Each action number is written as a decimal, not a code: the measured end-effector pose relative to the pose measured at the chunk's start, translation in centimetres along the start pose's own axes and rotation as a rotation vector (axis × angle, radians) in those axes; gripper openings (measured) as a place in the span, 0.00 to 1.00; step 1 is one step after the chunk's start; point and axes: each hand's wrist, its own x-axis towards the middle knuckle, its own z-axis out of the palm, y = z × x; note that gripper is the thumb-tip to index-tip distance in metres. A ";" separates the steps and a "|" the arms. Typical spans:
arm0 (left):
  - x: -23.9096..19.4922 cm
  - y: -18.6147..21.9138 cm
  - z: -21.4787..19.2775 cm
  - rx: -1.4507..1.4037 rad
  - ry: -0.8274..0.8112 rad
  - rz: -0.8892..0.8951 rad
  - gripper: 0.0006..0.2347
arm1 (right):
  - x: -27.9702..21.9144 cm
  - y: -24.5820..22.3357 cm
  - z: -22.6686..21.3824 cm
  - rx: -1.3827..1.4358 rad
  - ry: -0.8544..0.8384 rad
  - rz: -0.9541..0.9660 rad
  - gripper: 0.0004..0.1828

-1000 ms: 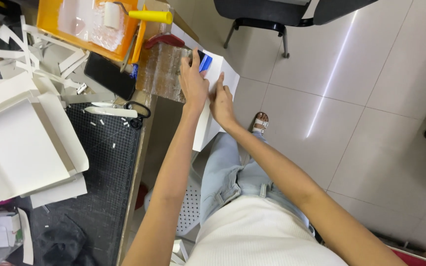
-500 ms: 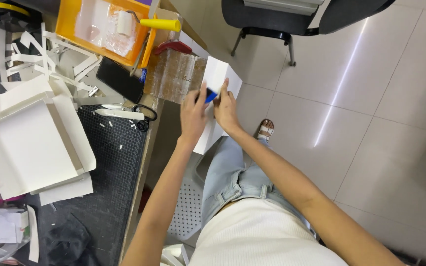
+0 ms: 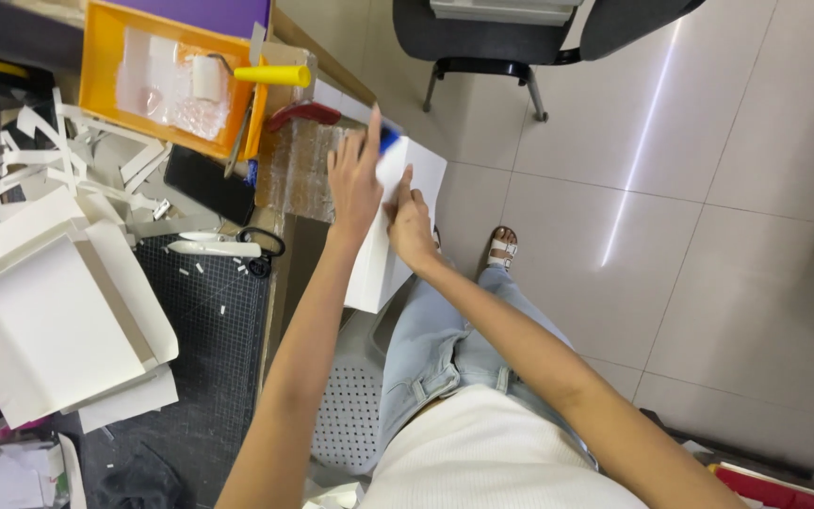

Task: The person smooths the edges and surfaces of white paperboard boxes using a blue plastic card and a yellow-handled roller. The person repeatedly rubs the card along the box edges and rolls the roller over the box surfaces to flatten or seal them. Finished boxes are stacked on a nearby chair.

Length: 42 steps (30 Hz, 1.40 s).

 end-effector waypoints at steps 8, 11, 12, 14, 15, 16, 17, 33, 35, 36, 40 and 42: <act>-1.1 -1.0 4.9 0.026 -0.037 0.142 0.22 | -0.1 -0.1 -0.2 -0.005 -0.033 0.036 0.39; 0.5 -1.2 5.2 0.109 -0.025 0.116 0.28 | 0.2 -0.6 -0.4 0.104 -0.061 0.101 0.39; 0.5 -1.2 4.9 0.154 -0.043 0.094 0.33 | 0.3 -0.5 -0.1 0.203 -0.098 0.182 0.40; -1.5 -0.4 2.3 0.044 -0.128 -0.053 0.34 | 0.4 1.2 0.9 0.205 -0.062 0.125 0.40; -2.4 -0.2 0.7 -0.061 -0.218 -0.199 0.36 | 0.4 1.7 1.6 0.213 -0.031 0.069 0.39; -2.6 0.0 0.6 -0.057 -0.219 -0.198 0.36 | 0.8 1.7 1.5 0.217 -0.033 0.068 0.39; -3.2 0.3 0.5 -0.039 -0.256 -0.198 0.33 | 0.8 2.0 1.6 0.187 -0.033 0.048 0.42; -3.8 0.9 2.4 0.015 -0.180 -0.161 0.30 | -0.1 -0.7 -0.7 -0.006 -0.016 0.024 0.42; -1.8 0.1 4.5 0.068 -0.154 -0.185 0.32 | 0.3 -0.9 -0.8 -0.008 -0.024 0.033 0.43; -1.0 -0.4 5.4 0.125 -0.131 -0.212 0.35 | 0.2 -1.0 -0.7 -0.008 -0.037 0.041 0.44; -0.3 -0.9 5.4 0.061 -0.132 -0.267 0.35 | 0.3 0.6 0.4 -0.007 -0.031 0.029 0.41; -0.8 0.1 3.0 -0.092 -0.180 -0.346 0.33 | 0.9 1.4 0.9 -0.034 -0.049 0.026 0.48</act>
